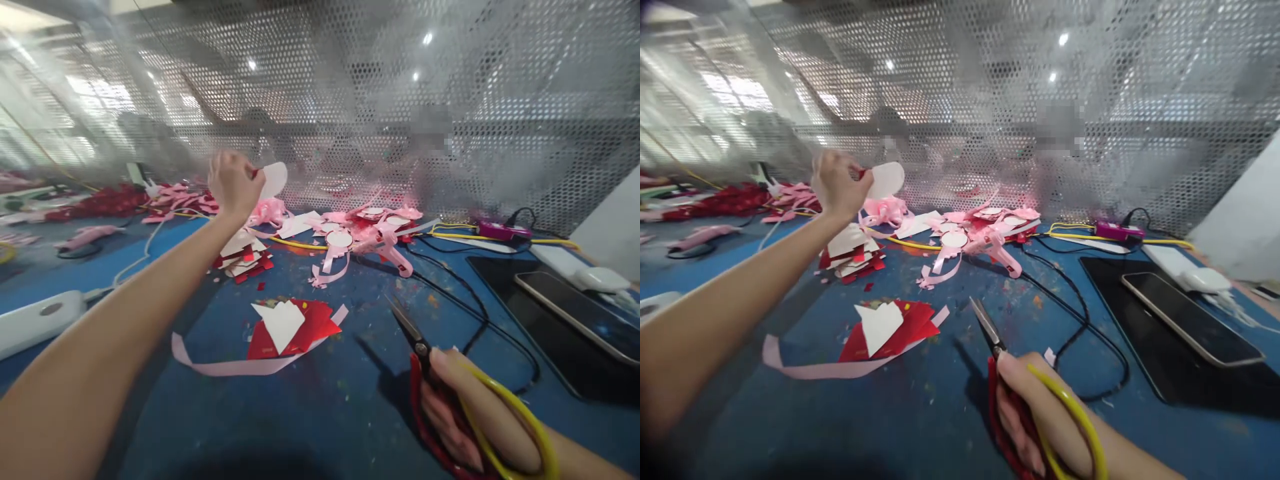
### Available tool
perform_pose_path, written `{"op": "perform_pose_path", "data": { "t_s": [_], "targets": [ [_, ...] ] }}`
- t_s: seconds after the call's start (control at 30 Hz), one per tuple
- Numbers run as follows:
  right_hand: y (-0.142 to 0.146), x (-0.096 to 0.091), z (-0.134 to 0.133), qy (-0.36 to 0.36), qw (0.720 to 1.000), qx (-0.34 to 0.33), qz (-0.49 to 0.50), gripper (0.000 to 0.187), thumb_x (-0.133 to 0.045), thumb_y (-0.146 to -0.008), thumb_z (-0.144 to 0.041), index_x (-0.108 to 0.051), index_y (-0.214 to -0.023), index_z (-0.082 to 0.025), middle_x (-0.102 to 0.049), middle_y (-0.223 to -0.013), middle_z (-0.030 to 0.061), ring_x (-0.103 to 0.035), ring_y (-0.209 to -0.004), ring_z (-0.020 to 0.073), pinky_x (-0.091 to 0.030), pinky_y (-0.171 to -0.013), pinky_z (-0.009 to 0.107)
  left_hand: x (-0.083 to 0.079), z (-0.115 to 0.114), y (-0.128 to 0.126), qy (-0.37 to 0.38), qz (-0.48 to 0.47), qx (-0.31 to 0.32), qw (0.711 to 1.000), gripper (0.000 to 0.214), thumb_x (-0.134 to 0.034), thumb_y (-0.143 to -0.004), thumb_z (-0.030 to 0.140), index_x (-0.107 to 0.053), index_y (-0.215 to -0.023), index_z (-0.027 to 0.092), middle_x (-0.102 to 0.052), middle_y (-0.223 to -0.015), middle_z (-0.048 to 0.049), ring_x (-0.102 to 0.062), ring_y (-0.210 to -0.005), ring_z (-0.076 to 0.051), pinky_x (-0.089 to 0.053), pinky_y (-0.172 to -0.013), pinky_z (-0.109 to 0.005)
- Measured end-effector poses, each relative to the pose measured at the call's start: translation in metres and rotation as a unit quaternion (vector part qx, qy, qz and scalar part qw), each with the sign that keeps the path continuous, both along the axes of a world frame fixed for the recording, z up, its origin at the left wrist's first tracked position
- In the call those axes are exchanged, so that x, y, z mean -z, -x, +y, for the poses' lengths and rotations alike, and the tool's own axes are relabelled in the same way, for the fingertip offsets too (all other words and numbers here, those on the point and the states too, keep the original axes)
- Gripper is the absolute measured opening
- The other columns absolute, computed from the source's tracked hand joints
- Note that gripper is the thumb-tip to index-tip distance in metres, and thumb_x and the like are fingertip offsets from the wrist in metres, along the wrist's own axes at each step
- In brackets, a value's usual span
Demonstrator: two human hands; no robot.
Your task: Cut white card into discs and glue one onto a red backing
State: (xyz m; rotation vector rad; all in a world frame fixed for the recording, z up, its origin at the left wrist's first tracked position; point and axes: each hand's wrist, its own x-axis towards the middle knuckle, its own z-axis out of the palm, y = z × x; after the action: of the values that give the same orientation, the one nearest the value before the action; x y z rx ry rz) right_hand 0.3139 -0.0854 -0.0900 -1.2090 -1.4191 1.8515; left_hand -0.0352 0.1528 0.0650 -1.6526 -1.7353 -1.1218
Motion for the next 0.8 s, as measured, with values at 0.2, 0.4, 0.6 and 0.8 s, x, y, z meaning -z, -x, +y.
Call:
{"op": "perform_pose_path", "data": {
  "t_s": [0.2, 0.4, 0.6, 0.8],
  "targets": [
    [0.015, -0.023, 0.013, -0.073, 0.994, 0.066, 0.04, 0.029, -0.051, -0.089, -0.035, -0.056, -0.113, -0.019, -0.056, -0.116, 0.0073, -0.057, -0.097, 0.0206, -0.05, -0.08, 0.04, 0.025, -0.091, -0.061, 0.046, 0.058, 0.257, 0.964, 0.019, -0.055, -0.081, 0.033, -0.06, -0.071, 0.018, -0.064, -0.102, -0.0063, -0.046, -0.113, -0.026, -0.022, -0.102, -0.048],
    [0.032, -0.033, 0.006, -0.17, 0.964, 0.181, 0.095, 0.032, -0.067, -0.076, -0.037, -0.06, -0.098, -0.014, -0.064, -0.09, 0.0068, -0.061, -0.081, 0.0211, -0.051, -0.07, 0.035, 0.09, -0.216, -0.132, 0.178, 0.083, 0.579, 0.792, 0.015, -0.062, -0.072, 0.017, -0.067, -0.07, 0.031, -0.072, -0.087, -0.0001, -0.063, -0.095, -0.023, -0.04, -0.091, -0.039],
    [0.035, -0.045, -0.016, -0.233, 0.927, 0.236, 0.178, 0.039, -0.072, -0.066, -0.037, -0.059, -0.095, -0.015, -0.068, -0.093, 0.0083, -0.063, -0.076, 0.0229, -0.051, -0.069, 0.034, 0.072, -0.256, -0.144, 0.042, 0.093, 0.554, 0.826, 0.016, -0.065, -0.07, 0.034, -0.067, -0.084, 0.028, -0.069, -0.096, -0.0043, -0.06, -0.098, -0.026, -0.036, -0.095, -0.041],
    [0.025, -0.048, -0.007, -0.276, 0.891, 0.329, 0.145, 0.046, -0.077, -0.061, -0.041, -0.061, -0.094, -0.014, -0.07, -0.088, 0.0097, -0.065, -0.074, 0.0247, -0.052, -0.063, 0.033, 0.06, -0.239, -0.154, 0.137, -0.226, 0.418, 0.869, 0.022, -0.053, -0.082, 0.03, -0.059, -0.099, 0.018, -0.063, -0.102, -0.0082, -0.061, -0.085, -0.019, -0.05, -0.07, -0.031]
  ]
}}
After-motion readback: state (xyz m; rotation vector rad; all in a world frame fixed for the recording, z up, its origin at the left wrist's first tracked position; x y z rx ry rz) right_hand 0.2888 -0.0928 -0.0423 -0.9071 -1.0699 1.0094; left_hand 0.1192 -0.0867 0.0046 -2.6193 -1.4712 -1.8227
